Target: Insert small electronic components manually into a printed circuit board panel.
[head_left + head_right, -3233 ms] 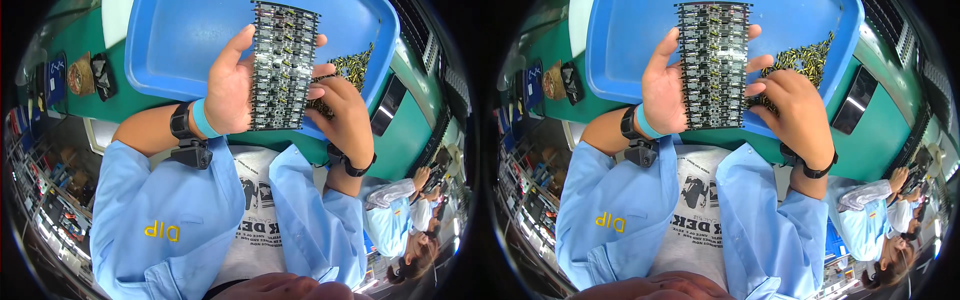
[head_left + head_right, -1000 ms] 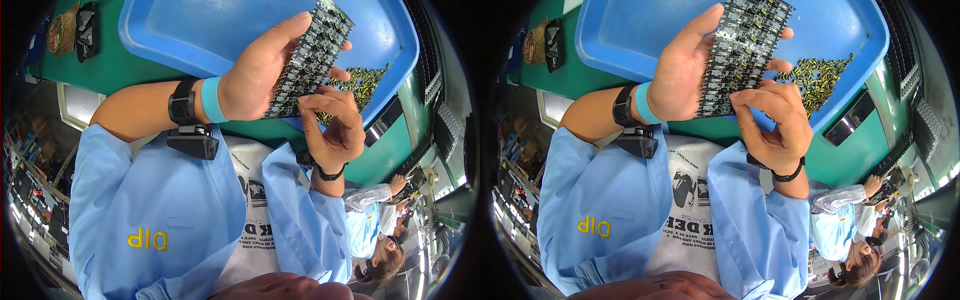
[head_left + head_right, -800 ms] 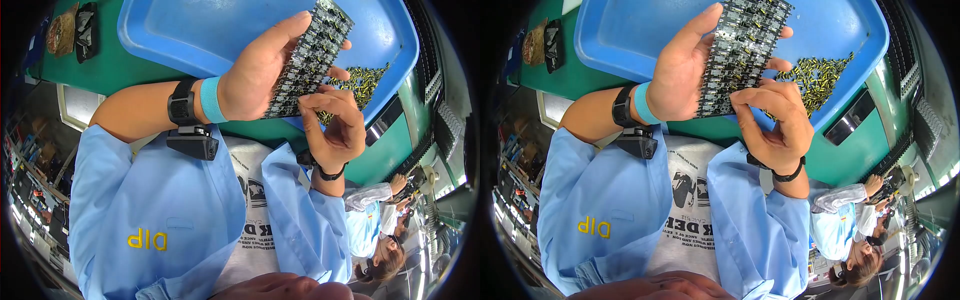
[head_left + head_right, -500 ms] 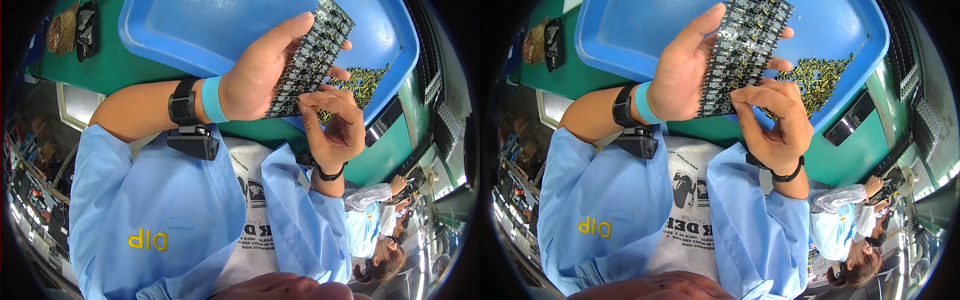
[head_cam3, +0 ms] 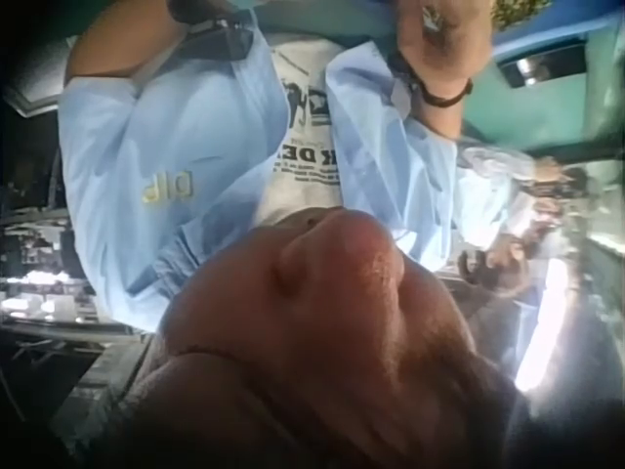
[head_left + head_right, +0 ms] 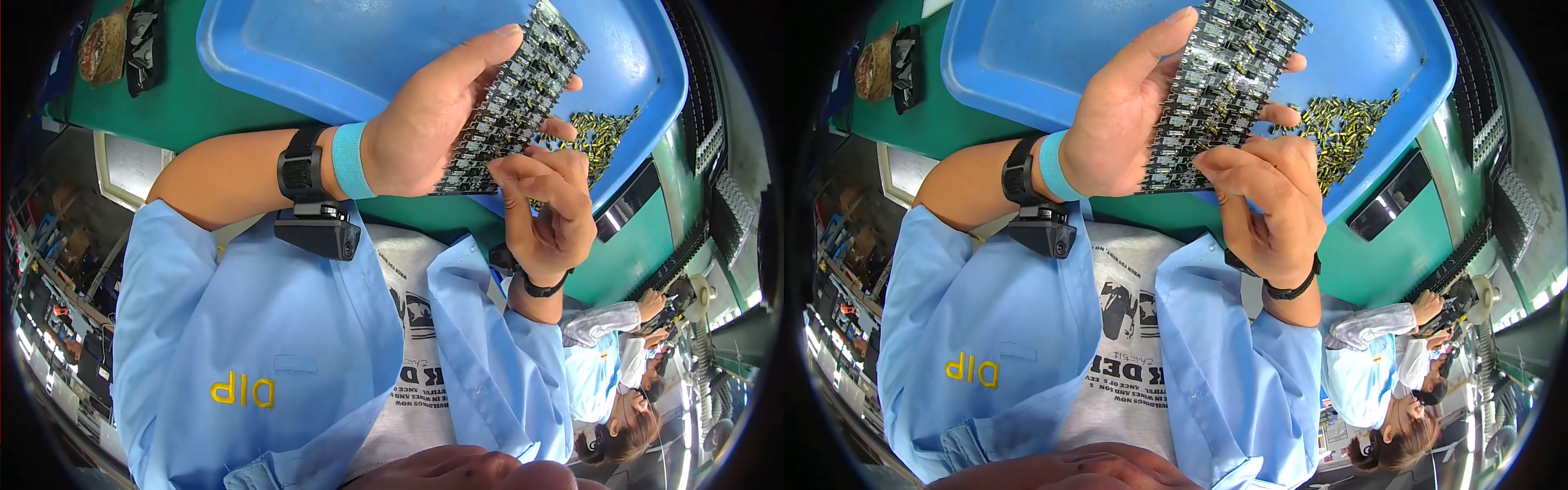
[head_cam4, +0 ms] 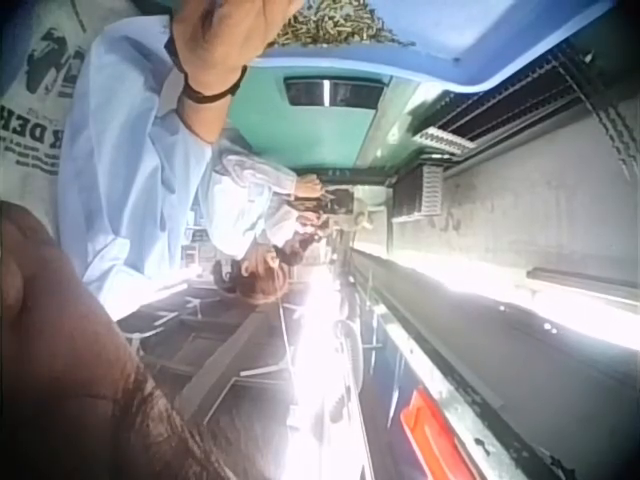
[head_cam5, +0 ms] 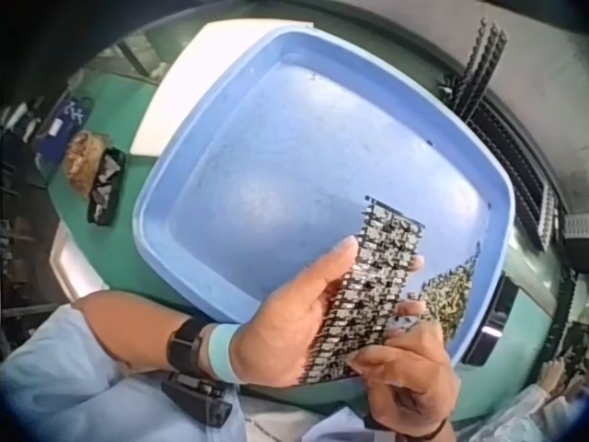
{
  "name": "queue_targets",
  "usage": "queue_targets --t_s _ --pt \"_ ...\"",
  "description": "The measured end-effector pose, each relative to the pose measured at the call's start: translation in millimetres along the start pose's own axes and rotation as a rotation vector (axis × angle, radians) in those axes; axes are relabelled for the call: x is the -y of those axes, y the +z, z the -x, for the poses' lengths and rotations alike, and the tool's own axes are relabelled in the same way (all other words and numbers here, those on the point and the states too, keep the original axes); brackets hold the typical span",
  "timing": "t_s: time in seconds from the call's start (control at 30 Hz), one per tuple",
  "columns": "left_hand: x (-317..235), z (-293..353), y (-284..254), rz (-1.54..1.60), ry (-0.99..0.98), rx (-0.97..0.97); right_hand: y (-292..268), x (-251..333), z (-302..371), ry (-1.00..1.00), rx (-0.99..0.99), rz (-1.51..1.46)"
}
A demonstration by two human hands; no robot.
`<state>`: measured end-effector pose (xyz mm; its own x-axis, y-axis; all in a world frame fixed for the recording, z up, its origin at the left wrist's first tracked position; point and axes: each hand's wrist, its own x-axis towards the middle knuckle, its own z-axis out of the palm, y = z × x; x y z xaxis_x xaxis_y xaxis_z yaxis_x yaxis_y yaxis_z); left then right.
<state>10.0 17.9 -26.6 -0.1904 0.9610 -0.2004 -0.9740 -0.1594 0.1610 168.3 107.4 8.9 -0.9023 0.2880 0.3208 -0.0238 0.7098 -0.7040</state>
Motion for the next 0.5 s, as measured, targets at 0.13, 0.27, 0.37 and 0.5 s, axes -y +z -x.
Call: queue_targets --t_s 0.13,0.27,0.37,0.5 --pt "-0.1 0.2 0.1 0.011 -0.015 0.0 -2.1 0.5 -3.7 -0.068 0.02 0.074" --pt "-1.3 -1.3 0.2 0.016 -0.031 0.0 -2.2 -0.7 -3.5 -0.096 0.021 0.107" --pt "-1.6 -1.0 0.0 0.01 -0.032 0.002 0.0 -1.0 -3.6 -0.118 0.009 0.119" --pt "-2.0 -0.4 -1.5 0.005 -0.02 0.008 5.2 0.6 -3.9 -0.158 -0.021 0.148"
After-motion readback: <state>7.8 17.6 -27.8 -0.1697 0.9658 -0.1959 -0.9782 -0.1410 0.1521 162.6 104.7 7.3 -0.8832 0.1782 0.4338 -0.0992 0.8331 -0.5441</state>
